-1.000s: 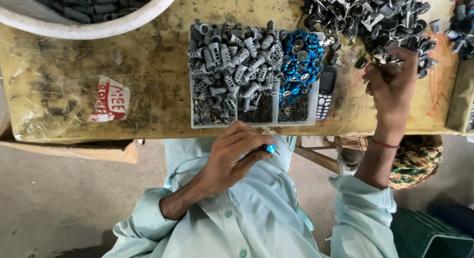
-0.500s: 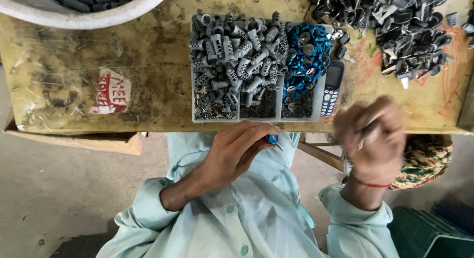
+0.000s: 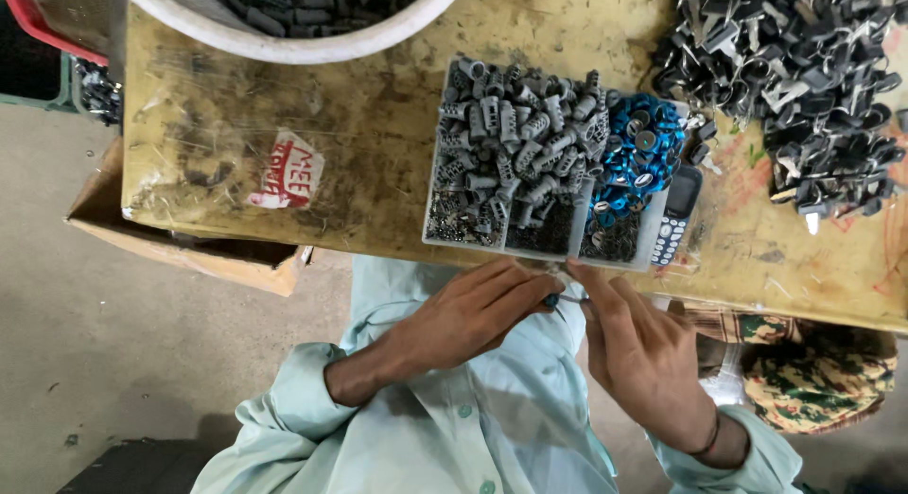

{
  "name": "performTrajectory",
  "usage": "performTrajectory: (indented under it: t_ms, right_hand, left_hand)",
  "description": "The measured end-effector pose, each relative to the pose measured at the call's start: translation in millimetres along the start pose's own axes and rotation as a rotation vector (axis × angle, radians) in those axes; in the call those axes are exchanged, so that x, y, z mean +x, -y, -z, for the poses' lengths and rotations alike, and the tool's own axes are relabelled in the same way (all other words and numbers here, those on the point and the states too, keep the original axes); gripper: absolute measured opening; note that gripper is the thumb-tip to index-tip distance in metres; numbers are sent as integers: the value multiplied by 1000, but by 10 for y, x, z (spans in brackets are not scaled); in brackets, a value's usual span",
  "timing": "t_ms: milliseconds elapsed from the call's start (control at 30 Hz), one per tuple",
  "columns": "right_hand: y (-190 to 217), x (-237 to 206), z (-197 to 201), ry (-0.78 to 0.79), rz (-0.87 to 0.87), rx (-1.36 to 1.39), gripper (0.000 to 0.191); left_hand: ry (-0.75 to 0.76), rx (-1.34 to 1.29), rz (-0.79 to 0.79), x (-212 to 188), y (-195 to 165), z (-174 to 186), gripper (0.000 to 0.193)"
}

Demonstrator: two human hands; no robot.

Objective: The person assembles lock cylinders by hand at a workbench. They pick a grey cylindrical housing, insert a metal key, and add small internal components from a compartmentalized tray, then place the assembled unit aside. The process repeats with multiple units.

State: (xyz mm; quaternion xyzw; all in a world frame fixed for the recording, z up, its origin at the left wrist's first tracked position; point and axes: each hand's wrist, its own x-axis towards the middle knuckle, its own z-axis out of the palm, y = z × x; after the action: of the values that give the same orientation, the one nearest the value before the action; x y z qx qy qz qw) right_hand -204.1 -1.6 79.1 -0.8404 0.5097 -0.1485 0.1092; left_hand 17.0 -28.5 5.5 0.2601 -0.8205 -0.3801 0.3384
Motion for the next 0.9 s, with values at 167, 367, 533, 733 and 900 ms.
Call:
performTrajectory:
  t_ms: [167, 367, 533, 733, 900]
  right_hand:
    - [-60, -49, -112, 118, 56, 92, 69]
    - [-475, -142, -71, -137, -559, 270, 33]
    - [-921, -43, -165, -297, -246, -738, 16]
    - [-735, 100, -107, -165, -386, 254, 16]
    - [-437, 492, -365, 135, -277, -96, 22]
  left_hand:
    - [-46, -6, -1, 19, -37, -129, 40]
    - [-156, -391, 231, 215, -117, -39, 55]
    - [-168, 329, 369, 92, -3, 355, 11]
    - [20, 577, 462, 117, 141, 401, 27]
    - [124, 646, 454, 189, 174, 401, 23]
